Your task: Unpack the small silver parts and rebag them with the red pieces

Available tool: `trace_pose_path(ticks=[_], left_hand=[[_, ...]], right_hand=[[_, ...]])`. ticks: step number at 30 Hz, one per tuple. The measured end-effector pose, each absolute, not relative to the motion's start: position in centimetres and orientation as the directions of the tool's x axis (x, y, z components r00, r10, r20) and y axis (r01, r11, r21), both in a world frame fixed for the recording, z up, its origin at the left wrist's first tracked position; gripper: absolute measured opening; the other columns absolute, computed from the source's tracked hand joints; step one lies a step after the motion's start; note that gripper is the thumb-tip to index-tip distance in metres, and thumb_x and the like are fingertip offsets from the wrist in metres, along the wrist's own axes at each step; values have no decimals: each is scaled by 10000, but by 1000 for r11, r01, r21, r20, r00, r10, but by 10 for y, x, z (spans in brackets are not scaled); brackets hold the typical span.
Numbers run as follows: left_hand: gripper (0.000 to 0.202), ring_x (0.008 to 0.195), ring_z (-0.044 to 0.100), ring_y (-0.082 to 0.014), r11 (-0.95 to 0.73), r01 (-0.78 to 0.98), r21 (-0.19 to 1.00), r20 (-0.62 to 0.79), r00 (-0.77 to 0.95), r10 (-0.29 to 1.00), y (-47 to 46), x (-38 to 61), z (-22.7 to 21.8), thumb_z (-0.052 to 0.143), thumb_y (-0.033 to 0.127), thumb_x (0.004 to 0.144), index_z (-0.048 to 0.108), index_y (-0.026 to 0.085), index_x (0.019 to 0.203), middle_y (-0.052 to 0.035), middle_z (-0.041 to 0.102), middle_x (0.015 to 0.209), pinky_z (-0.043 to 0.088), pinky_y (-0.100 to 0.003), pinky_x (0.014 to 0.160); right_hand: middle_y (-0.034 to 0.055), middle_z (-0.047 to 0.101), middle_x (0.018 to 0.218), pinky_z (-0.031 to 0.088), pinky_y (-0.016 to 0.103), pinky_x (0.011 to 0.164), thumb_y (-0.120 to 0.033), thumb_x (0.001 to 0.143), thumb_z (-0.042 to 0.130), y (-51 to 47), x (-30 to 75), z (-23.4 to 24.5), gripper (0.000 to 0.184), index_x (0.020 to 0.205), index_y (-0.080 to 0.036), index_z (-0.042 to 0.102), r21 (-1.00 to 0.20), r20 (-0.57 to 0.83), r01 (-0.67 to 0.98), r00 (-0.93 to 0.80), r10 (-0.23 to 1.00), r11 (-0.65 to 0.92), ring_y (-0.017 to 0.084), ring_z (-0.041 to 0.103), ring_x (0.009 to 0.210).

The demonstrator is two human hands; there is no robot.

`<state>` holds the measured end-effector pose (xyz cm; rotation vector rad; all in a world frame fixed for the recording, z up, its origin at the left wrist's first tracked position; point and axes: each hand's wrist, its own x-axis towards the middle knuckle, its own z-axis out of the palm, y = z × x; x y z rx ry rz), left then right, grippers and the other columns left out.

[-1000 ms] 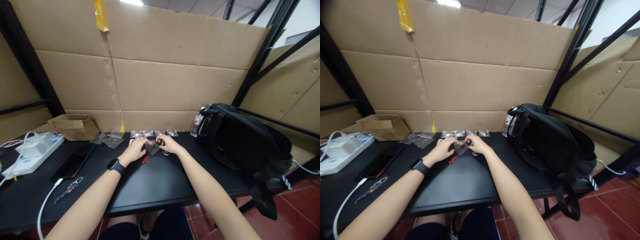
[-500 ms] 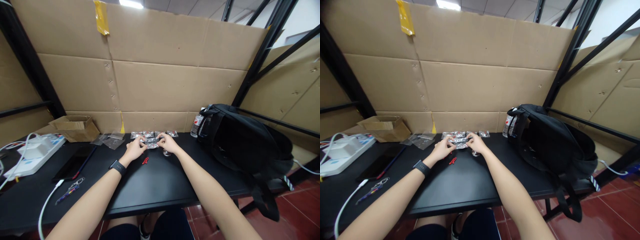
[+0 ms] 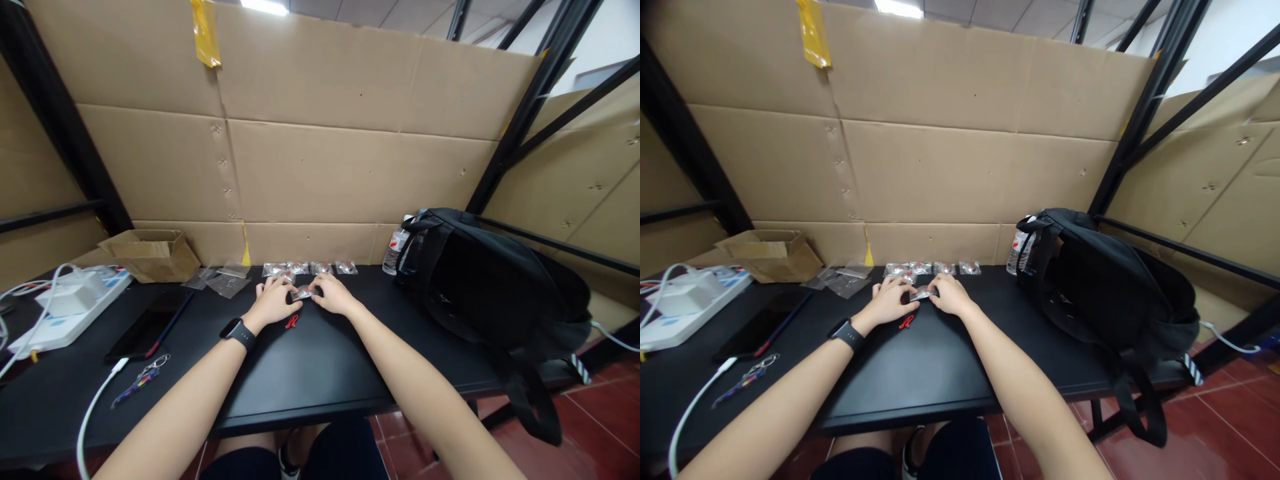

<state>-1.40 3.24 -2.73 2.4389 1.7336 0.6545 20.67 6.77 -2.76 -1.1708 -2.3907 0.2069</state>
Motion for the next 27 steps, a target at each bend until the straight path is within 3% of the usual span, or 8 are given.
trace_pose_path(ticks=[3, 6, 9, 11, 14, 19, 24, 27], left_hand=[[203, 1265, 491, -327, -362, 873, 327, 315, 261, 913, 33, -14, -24, 640, 350, 836, 737, 322, 1012, -39, 706, 1229, 311, -479, 978], [179, 1118, 615, -277, -333, 843, 422, 290, 223, 931, 33, -15, -21, 562, 331, 896, 727, 316, 965, -11, 766, 1066, 313, -444, 940], [157, 983, 682, -245, -289, 821, 493, 249, 185, 951, 33, -14, -21, 568, 336, 895, 695, 306, 983, 11, 784, 958, 309, -410, 906], [183, 990, 690, -248, -272, 823, 499, 256, 159, 953, 33, -12, -23, 585, 308, 878, 655, 297, 1047, 7, 787, 928, 303, -392, 895], [312, 1037, 681, -258, -273, 827, 491, 286, 143, 948, 33, -8, -26, 585, 280, 873, 576, 286, 1185, -12, 787, 915, 295, -384, 889], [364, 1117, 629, -271, -327, 851, 410, 359, 179, 916, 35, -11, -25, 525, 290, 919, 543, 286, 1283, -44, 773, 970, 297, -411, 914], [237, 1103, 622, -303, -324, 898, 299, 358, 209, 910, 39, -41, -9, 496, 290, 912, 702, 282, 1030, -65, 765, 1022, 340, -440, 941], [199, 952, 676, -261, -355, 873, 333, 251, 281, 926, 40, -58, -2, 543, 329, 868, 735, 277, 886, -35, 774, 906, 411, -376, 895]], right_hand=[[72, 701, 1100, 430, 370, 981, -223, 889, 649, 71, 205, -26, 118, 968, -220, 736, -349, 377, 702, -501, 779, 621, 239, 610, 1098], [52, 736, 989, 454, 321, 891, -227, 939, 575, 74, 205, -24, 152, 955, -216, 726, -442, 388, 644, -490, 781, 624, 200, 659, 955], [16, 729, 850, 456, 289, 773, -263, 942, 570, 74, 208, -23, 178, 1070, -217, 685, -557, 356, 603, -448, 820, 571, 167, 656, 760], [9, 729, 895, 443, 295, 780, -290, 872, 679, 71, 209, -22, 334, 1197, -229, 628, -572, 363, 602, -424, 830, 558, 168, 647, 762], [35, 707, 1095, 397, 324, 860, -264, 756, 805, 66, 208, -21, 473, 1197, -265, 634, -488, 381, 626, -474, 794, 608, 198, 634, 938], [21, 699, 1063, 308, 362, 900, -206, 802, 777, 63, 204, -22, 258, 1041, -286, 718, -415, 290, 706, -495, 819, 574, 214, 609, 1015], [53, 659, 1203, 279, 420, 936, -218, 875, 693, 68, 202, -23, 244, 1086, -334, 735, -306, 305, 793, -443, 843, 527, 273, 539, 1161], [77, 668, 1192, 285, 450, 948, -199, 926, 579, 73, 196, -23, 272, 1112, -316, 739, -225, 305, 848, -407, 861, 480, 280, 538, 1132]])
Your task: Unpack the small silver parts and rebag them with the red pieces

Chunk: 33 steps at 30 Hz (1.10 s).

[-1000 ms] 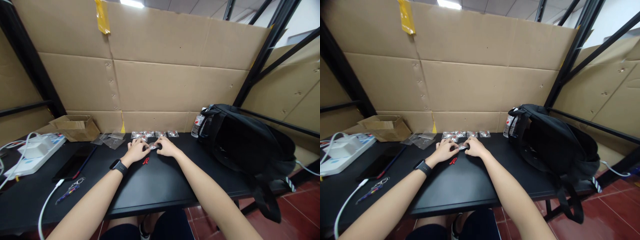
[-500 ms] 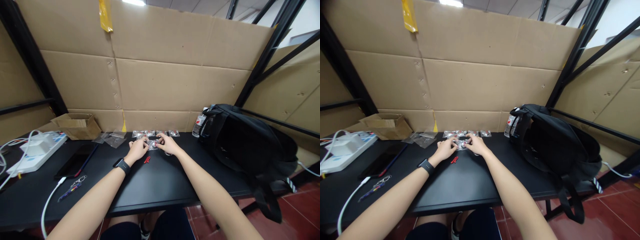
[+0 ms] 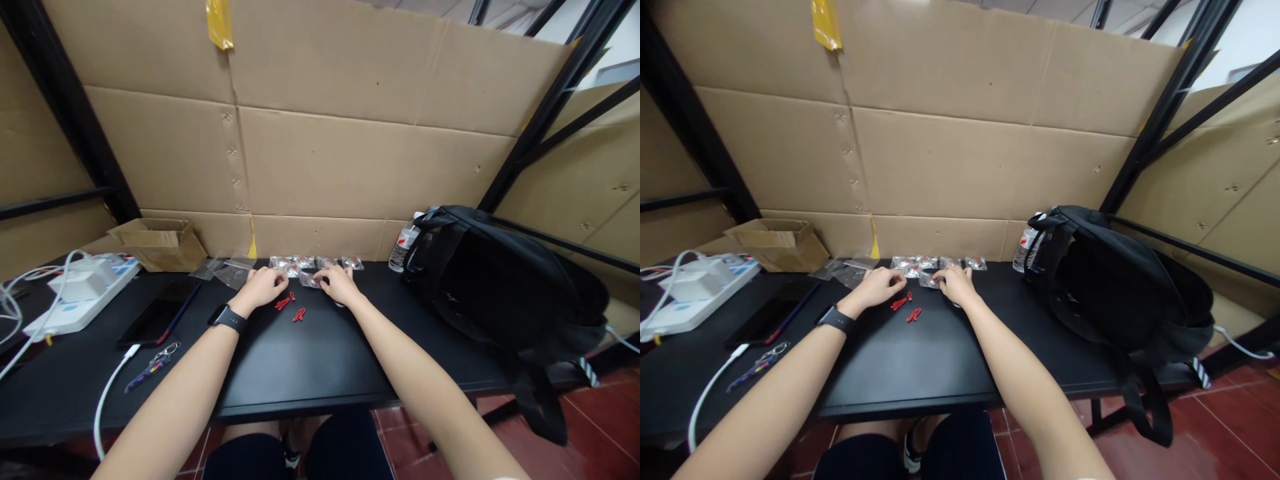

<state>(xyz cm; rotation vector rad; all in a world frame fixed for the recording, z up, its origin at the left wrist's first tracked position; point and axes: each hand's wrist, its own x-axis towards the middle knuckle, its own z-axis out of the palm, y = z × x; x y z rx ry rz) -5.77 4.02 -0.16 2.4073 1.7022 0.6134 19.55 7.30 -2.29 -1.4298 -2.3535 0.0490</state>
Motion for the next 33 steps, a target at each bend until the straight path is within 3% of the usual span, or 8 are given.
trace_pose_path(ticks=[3, 6, 10, 17, 22, 25, 27, 33], left_hand=[[195, 824, 690, -216, -402, 830, 387, 181, 359, 916, 41, -65, -1, 583, 392, 842, 741, 278, 854, -11, 769, 837, 460, -301, 806], [185, 876, 696, -209, -468, 801, 373, 220, 414, 883, 42, -63, -5, 584, 343, 855, 748, 292, 922, -7, 775, 908, 469, -281, 819], [263, 950, 700, -211, -530, 782, 327, 214, 485, 848, 37, -53, -6, 514, 256, 900, 762, 321, 959, -2, 781, 983, 440, -303, 886], [198, 969, 682, -241, -533, 806, 258, 173, 504, 846, 26, -35, -4, 566, 320, 883, 756, 312, 934, -23, 782, 907, 352, -377, 930], [162, 929, 681, -228, -509, 820, 262, 179, 477, 860, 28, -33, -6, 582, 254, 842, 734, 288, 887, -11, 780, 888, 327, -384, 910], [201, 944, 677, -232, -497, 823, 275, 193, 459, 867, 27, -32, -7, 565, 212, 813, 733, 289, 891, -14, 782, 912, 323, -392, 913], [185, 948, 672, -236, -489, 823, 288, 196, 449, 871, 27, -31, -9, 576, 224, 800, 734, 283, 874, -19, 781, 916, 319, -397, 925], [112, 935, 677, -224, -486, 808, 334, 242, 425, 872, 32, -30, -18, 598, 265, 850, 708, 277, 867, -2, 774, 883, 316, -385, 914]], right_hand=[[97, 656, 1257, 291, 472, 963, -169, 949, 484, 76, 190, -23, 367, 1201, -310, 709, -163, 315, 879, -384, 868, 448, 287, 527, 1136], [94, 594, 1358, 304, 456, 976, -155, 949, 458, 76, 192, -23, 433, 1295, -325, 656, -144, 344, 852, -434, 833, 503, 283, 494, 1193], [85, 619, 1261, 315, 444, 986, -129, 943, 439, 73, 199, -26, 433, 1239, -319, 691, -158, 304, 785, -538, 786, 599, 258, 493, 1192], [134, 583, 1361, 351, 507, 986, -180, 953, 460, 72, 201, -26, 395, 1277, -269, 668, -102, 264, 849, -479, 837, 518, 327, 479, 1240], [123, 665, 1186, 452, 368, 920, -293, 864, 666, 74, 233, -3, 307, 1155, -216, 725, -241, 208, 801, -509, 835, 548, 268, 619, 1058], [94, 704, 1081, 494, 309, 813, -370, 620, 884, 73, 255, 6, 536, 1113, -209, 749, -339, 46, 791, -526, 849, 508, 246, 667, 918], [59, 731, 991, 495, 283, 747, -336, 535, 922, 72, 261, 7, 556, 1056, -216, 769, -382, -39, 797, -519, 854, 468, 221, 678, 833], [28, 743, 863, 461, 258, 668, -274, 583, 873, 69, 254, 6, 374, 939, -201, 786, -367, -46, 800, -525, 850, 475, 187, 658, 743]])
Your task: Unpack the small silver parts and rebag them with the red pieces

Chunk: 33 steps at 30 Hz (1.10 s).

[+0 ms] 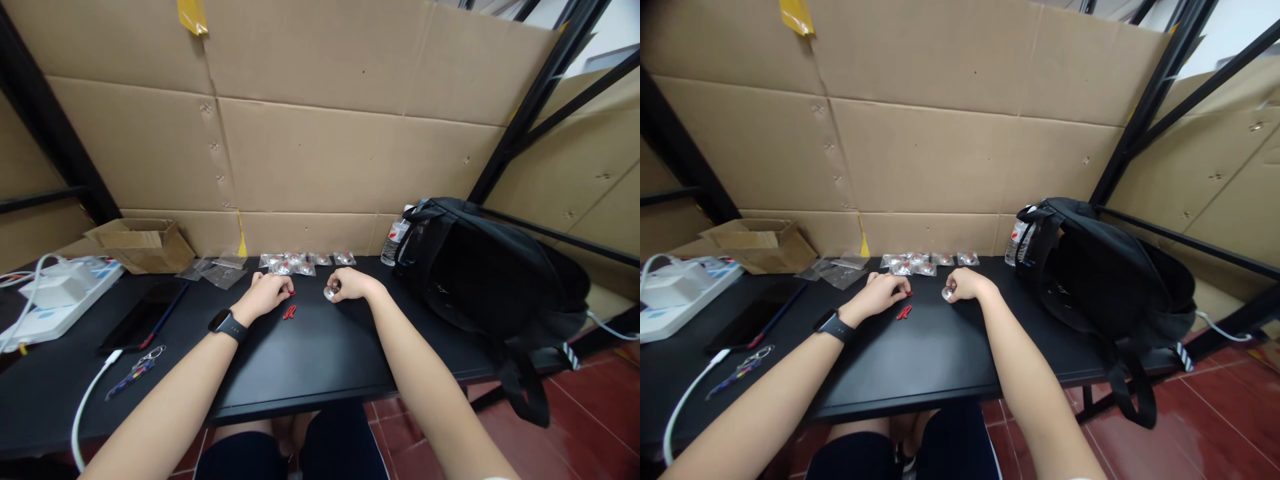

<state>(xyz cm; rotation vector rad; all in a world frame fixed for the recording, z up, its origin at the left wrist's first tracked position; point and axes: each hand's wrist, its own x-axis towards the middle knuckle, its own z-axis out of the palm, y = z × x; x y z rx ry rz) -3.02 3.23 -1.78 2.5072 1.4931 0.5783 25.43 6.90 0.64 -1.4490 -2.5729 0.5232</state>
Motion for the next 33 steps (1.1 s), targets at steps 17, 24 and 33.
trace_pose_path(ticks=[17, 24, 33], left_hand=[[151, 991, 671, -230, -439, 801, 406, 361, 301, 883, 28, -25, -11, 515, 296, 939, 662, 269, 961, -7, 754, 994, 365, -386, 927], [149, 957, 705, -218, -481, 642, 597, 465, 212, 860, 23, -17, -3, 640, 372, 875, 734, 256, 872, 17, 783, 980, 463, -330, 956], [123, 997, 684, -220, -511, 574, 640, 499, 196, 845, 31, -19, -12, 641, 330, 895, 732, 252, 921, -14, 748, 1023, 486, -346, 940]], right_hand=[[65, 700, 1090, 530, 271, 727, -286, 692, 827, 61, 225, 1, 466, 1131, -191, 705, -662, 308, 471, -539, 784, 583, 156, 659, 815], [97, 677, 1213, 566, 270, 703, -335, 690, 845, 48, 198, -3, 526, 1164, -203, 659, -846, 362, 189, -481, 798, 498, 193, 695, 936], [94, 686, 1191, 584, 302, 774, -304, 642, 869, 44, 189, -6, 547, 1136, -201, 658, -897, 362, 75, -440, 822, 435, 209, 699, 981]])
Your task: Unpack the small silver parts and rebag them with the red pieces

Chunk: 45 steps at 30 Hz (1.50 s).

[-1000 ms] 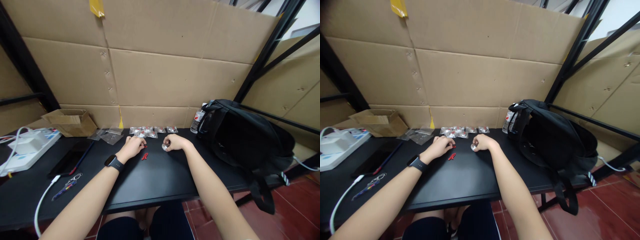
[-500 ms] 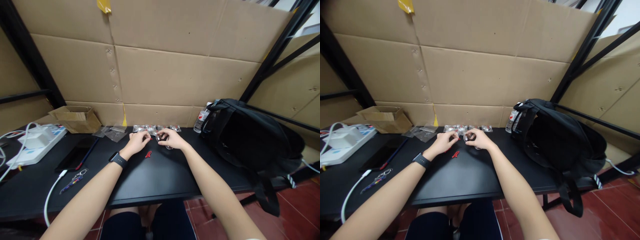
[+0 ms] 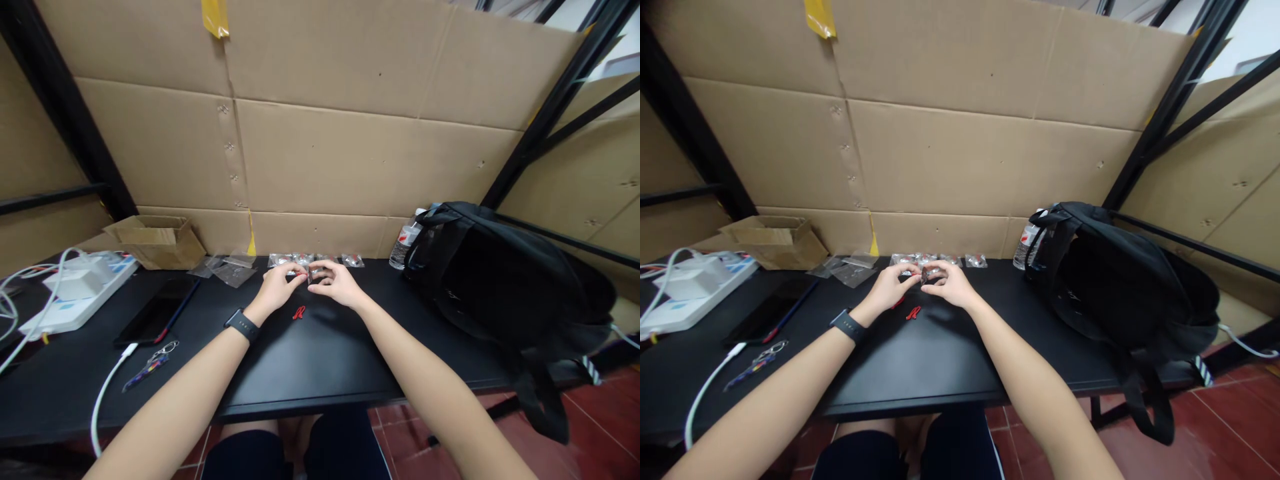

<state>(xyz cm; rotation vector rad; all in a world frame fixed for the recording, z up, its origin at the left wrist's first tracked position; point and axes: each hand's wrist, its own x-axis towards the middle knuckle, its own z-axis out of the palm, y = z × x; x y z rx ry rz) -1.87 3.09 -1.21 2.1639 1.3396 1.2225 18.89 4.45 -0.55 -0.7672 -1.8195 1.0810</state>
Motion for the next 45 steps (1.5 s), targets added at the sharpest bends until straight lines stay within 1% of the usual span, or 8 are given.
trace_pose_path(ticks=[9, 16, 21, 27, 30, 36, 42, 45], left_hand=[[76, 1179, 573, -253, -527, 668, 525, 579, 174, 797, 26, -13, -13, 645, 289, 909, 715, 265, 930, -41, 602, 1191, 412, -438, 1009], [95, 1184, 555, -246, -534, 652, 539, 586, 166, 793, 29, -12, -17, 623, 306, 929, 698, 253, 951, -48, 598, 1183, 417, -419, 1008], [92, 1176, 538, -253, -537, 705, 463, 622, 174, 764, 22, -10, -11, 627, 289, 928, 714, 265, 946, -47, 604, 1171, 384, -434, 1003], [86, 1168, 518, -268, -536, 747, 392, 652, 186, 735, 17, -10, -5, 651, 299, 920, 734, 275, 911, -51, 612, 1155, 363, -435, 965], [86, 1160, 522, -266, -523, 755, 394, 658, 165, 734, 17, -11, -5, 652, 297, 919, 735, 274, 920, -53, 613, 1160, 365, -431, 959], [85, 1168, 520, -261, -524, 751, 400, 657, 163, 736, 18, -10, -5, 652, 293, 919, 732, 267, 928, -57, 605, 1173, 370, -429, 971], [106, 1148, 536, -255, -542, 745, 389, 635, 209, 743, 19, -8, -8, 663, 345, 917, 744, 276, 908, -47, 610, 1138, 371, -417, 956], [180, 1138, 543, -249, -513, 764, 391, 620, 194, 761, 23, -12, -9, 576, 370, 967, 737, 293, 991, -48, 619, 1143, 374, -412, 938]], right_hand=[[96, 699, 1181, 596, 332, 809, -309, 638, 879, 41, 184, -5, 550, 1137, -211, 670, -903, 385, 26, -390, 836, 428, 219, 707, 977], [94, 705, 1182, 594, 359, 856, -311, 627, 890, 41, 183, -7, 580, 1153, -213, 665, -915, 370, -2, -403, 837, 403, 229, 715, 997], [83, 692, 1165, 590, 360, 877, -334, 623, 900, 41, 182, -9, 594, 1146, -224, 641, -930, 346, -15, -381, 858, 368, 205, 722, 949], [34, 699, 1025, 580, 323, 827, -390, 634, 895, 44, 183, -12, 471, 970, -212, 618, -923, 363, -18, -373, 854, 385, 178, 725, 862], [50, 722, 1005, 562, 325, 838, -435, 711, 838, 48, 185, -12, 351, 888, -186, 666, -922, 346, 18, -405, 846, 386, 192, 717, 884], [60, 709, 984, 535, 290, 688, -484, 860, 679, 52, 187, -11, 293, 910, -196, 698, -876, 370, 150, -402, 838, 459, 192, 662, 865], [89, 662, 1087, 522, 333, 833, -361, 910, 623, 54, 188, -12, 214, 826, -175, 687, -768, 433, 293, -419, 798, 570, 205, 632, 1007], [98, 629, 1108, 494, 368, 930, -272, 924, 607, 55, 193, -14, 149, 832, -172, 670, -641, 461, 425, -452, 764, 639, 212, 610, 1064]])
